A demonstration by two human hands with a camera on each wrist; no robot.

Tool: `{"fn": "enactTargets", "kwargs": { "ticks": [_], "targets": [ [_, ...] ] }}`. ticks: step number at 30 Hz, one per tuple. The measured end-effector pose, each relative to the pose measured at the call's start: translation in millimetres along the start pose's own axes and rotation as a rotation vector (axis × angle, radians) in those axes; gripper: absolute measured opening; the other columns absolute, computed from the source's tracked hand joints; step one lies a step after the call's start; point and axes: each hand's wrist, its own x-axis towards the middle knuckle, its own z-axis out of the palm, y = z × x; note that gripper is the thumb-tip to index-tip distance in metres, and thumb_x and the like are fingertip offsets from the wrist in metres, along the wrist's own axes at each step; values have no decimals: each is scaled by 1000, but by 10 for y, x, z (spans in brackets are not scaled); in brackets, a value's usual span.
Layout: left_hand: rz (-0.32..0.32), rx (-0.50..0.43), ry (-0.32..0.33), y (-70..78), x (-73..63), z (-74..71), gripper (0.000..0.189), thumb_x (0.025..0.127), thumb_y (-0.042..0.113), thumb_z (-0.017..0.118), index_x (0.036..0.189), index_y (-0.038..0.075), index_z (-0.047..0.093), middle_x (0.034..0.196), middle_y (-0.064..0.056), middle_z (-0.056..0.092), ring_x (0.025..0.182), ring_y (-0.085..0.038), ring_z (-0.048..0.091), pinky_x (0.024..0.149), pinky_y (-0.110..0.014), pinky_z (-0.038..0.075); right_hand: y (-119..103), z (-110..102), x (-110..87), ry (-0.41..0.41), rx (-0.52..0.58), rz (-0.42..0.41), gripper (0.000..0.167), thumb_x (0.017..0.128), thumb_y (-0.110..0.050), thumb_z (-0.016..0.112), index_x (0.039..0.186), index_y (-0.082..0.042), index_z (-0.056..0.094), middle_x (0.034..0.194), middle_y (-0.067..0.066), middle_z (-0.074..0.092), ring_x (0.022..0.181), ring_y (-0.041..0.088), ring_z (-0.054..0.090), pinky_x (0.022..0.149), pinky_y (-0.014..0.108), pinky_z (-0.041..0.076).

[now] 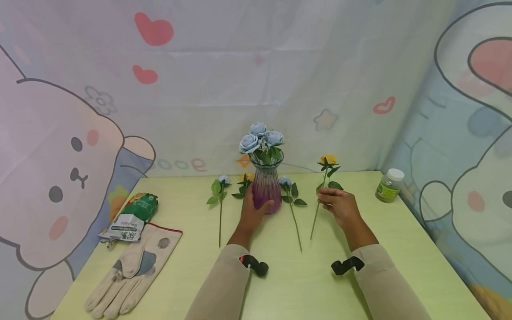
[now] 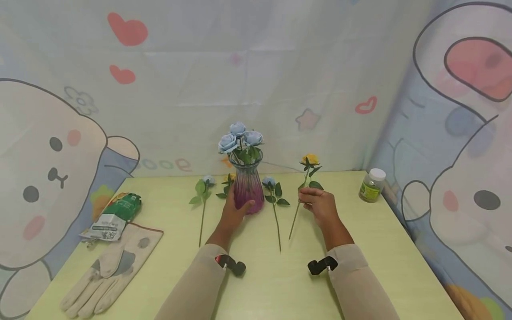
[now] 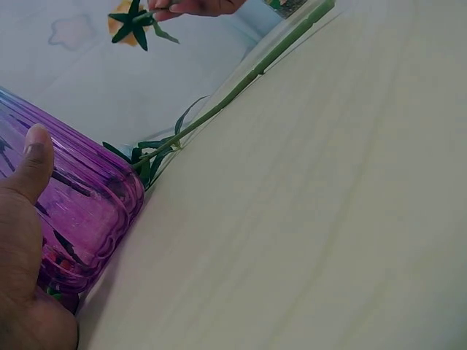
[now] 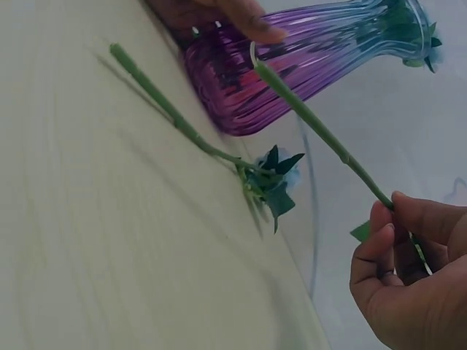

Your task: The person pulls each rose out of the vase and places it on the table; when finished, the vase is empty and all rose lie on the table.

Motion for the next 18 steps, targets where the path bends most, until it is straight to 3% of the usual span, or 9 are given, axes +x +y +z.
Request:
{"fn": "enactTargets", "kwargs": {
  "ticks": [6,12,15,18],
  "targets": [
    [-1,14,-12,-10,-1,-7,104,100,38,80,176,9,15,178,-17,30,167,-36,31,138,-54,26,132,-9,47,-25,-175,-8,32,105,-15,75,134,-3,75,114,-14,76,98,5,73,95,30,61],
    [12,33,-10,-12,-9,-14,106,98,44,81,175,11,17,178,-17,32,166,-36,33,138,-53,27,232,-9,65,-2,-307,-35,33,106,-18,74,134,0,75,136,1,73,99,2,72,100,34,60],
    [20,29,-7,-11,-4,-14,104,98,41,81,175,11,18,177,-17,33,165,-36,34,137,-53,28,247,-2,54,16,-343,-52,33,105,-18,75,132,0,76,133,4,76,97,2,72,96,32,60],
    [25,28,-3,-9,-2,-16,103,98,38,81,175,10,18,177,-18,33,165,-37,34,138,-53,27,271,-1,63,36,-356,-55,32,104,-17,76,130,1,77,119,-1,81,93,2,73,89,27,60]
  ]
}}
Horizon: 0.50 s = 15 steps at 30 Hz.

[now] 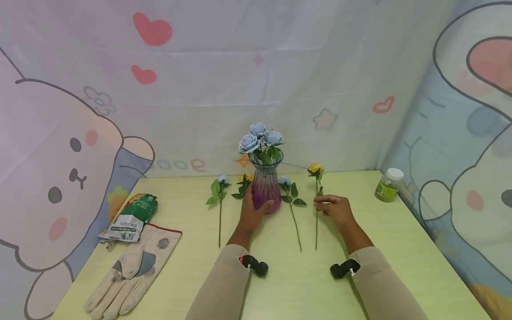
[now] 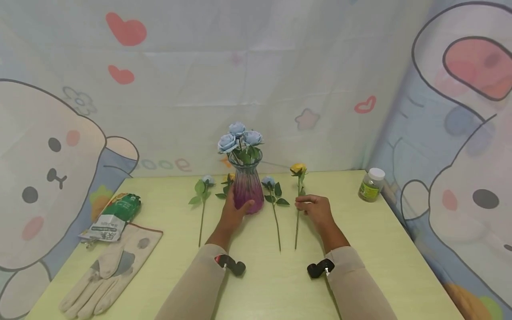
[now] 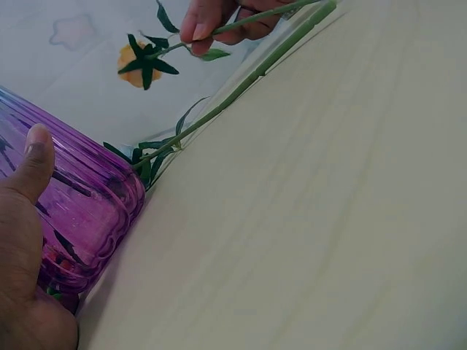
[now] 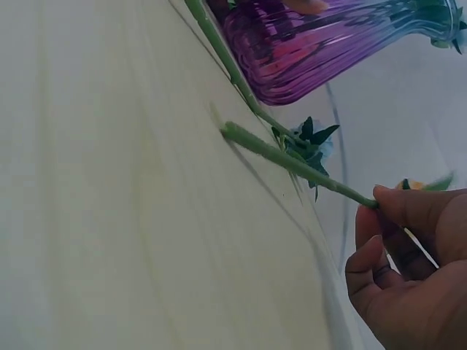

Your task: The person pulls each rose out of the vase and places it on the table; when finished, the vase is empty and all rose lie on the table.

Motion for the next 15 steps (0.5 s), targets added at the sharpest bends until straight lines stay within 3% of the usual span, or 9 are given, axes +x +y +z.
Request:
{"fn": "enactTargets", "kwargs": {
  "ticks": [5,15],
  "targets": [
    [-2,2,1,0,-4,1,103,98,38,82,175,11,18,177,-17,33,166,-37,33,138,-54,26,63,-8,21,12,-17,0,32,103,-13,76,129,6,76,104,-10,81,88,0,72,79,22,59],
    [-6,-8,5,-3,7,6,103,98,35,82,175,9,18,177,-17,33,166,-36,33,138,-53,26,161,-11,72,26,-76,-48,34,102,-13,78,130,6,76,113,-2,81,87,2,67,77,22,57]
  ]
}}
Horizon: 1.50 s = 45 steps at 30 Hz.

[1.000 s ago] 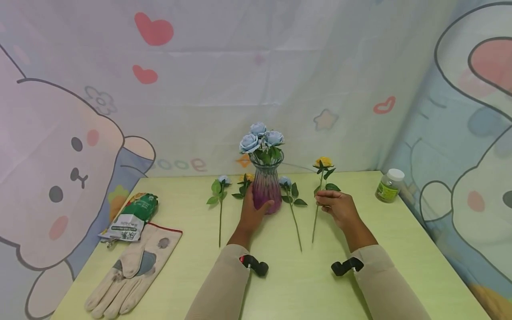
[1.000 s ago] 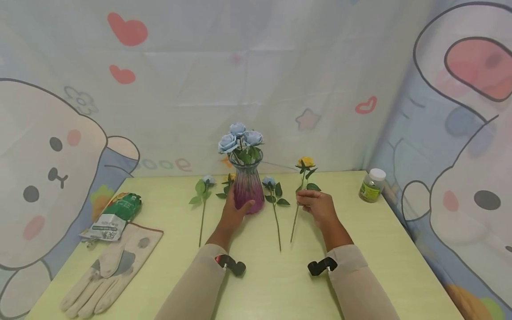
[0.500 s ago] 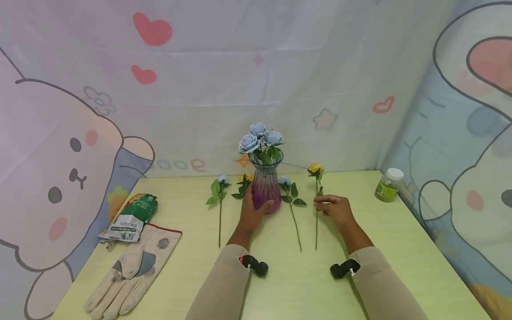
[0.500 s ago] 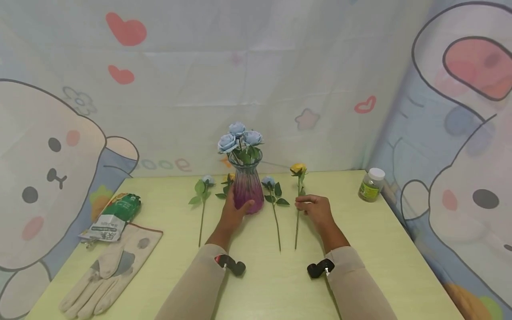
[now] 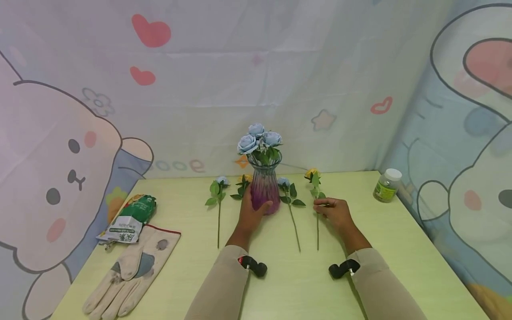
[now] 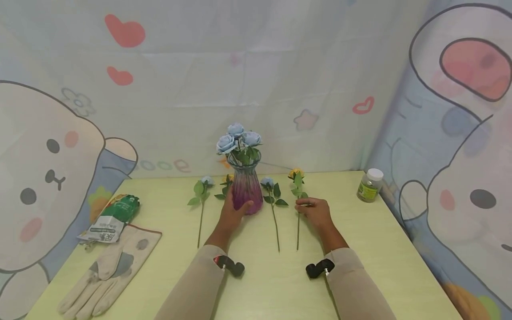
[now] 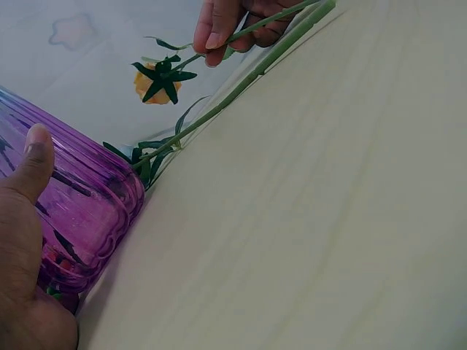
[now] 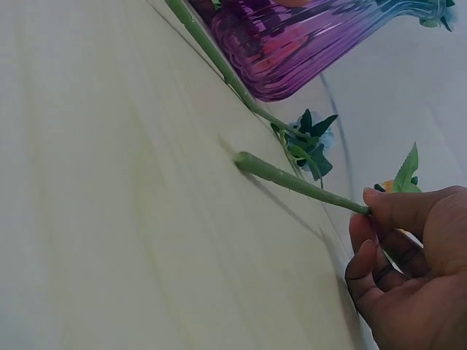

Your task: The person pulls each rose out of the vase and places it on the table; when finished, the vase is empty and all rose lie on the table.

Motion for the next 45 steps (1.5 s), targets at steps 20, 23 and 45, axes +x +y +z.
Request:
{"fn": "enactTargets", "kwargs": {
  "ticks": [20,23,45],
  "targets": [
    [-12,-29,3,16,0,10,102,98,34,82,175,14,19,178,-14,33,166,-34,33,138,-53,26,95,35,-10,-28,-201,-57,26,101,-17,79,124,-5,83,134,20,77,119,32,73,92,30,58],
    [-16,-25,4,21,-5,7,102,98,34,82,175,13,19,178,-15,32,167,-35,32,138,-54,25,120,42,3,-35,-217,-73,26,101,-18,80,123,-4,83,129,21,78,112,32,74,90,33,59],
    [-17,-51,17,24,-21,17,99,98,29,83,175,15,22,177,-14,35,165,-36,34,138,-57,26,157,57,-12,-56,-251,-141,28,102,-16,79,127,-3,80,129,21,76,109,29,71,87,32,57]
  ]
}}
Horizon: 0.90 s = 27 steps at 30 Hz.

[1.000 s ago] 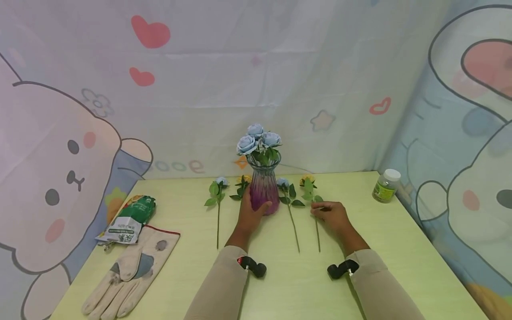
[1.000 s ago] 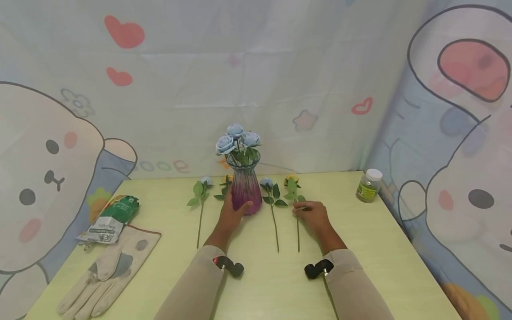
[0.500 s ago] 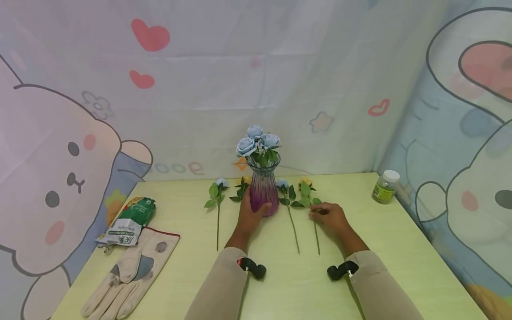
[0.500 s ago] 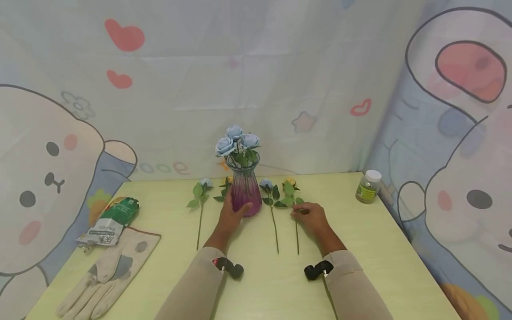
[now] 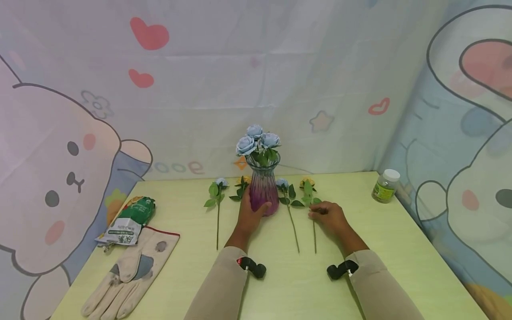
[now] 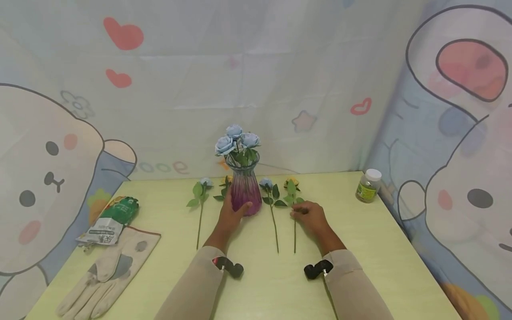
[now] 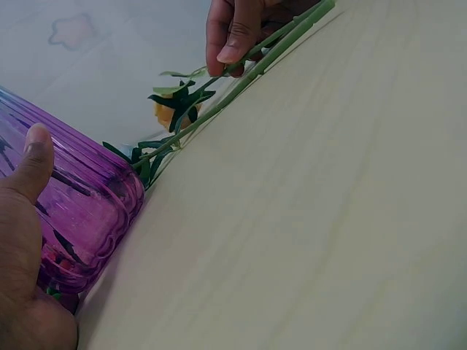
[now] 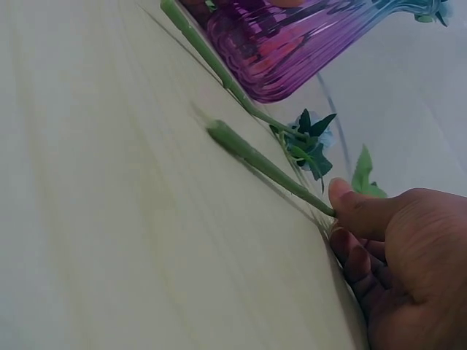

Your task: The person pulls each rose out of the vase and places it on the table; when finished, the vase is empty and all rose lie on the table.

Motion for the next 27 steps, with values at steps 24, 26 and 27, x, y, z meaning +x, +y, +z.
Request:
{"fn": "enactTargets", "kwargs": {
  "ticks": [24,26,27],
  "targets": [
    [-10,16,-1,0,-4,4,100,98,31,83,175,14,21,178,-15,32,166,-37,32,138,-57,25,-46,-23,-27,-6,5,13,29,103,-18,77,129,-4,79,126,21,78,104,26,73,86,33,58],
    [-4,6,4,3,-6,4,99,98,29,83,175,15,22,177,-15,34,166,-37,33,138,-57,25,-56,-39,-22,-6,9,17,29,103,-18,77,128,-4,80,128,21,77,108,29,73,90,38,59],
    [-3,4,4,6,-5,3,99,98,29,83,175,15,22,177,-15,34,166,-37,33,138,-57,25,-59,-52,-17,-9,12,22,29,103,-19,77,128,-5,80,130,21,77,111,31,73,92,40,60]
  ]
}}
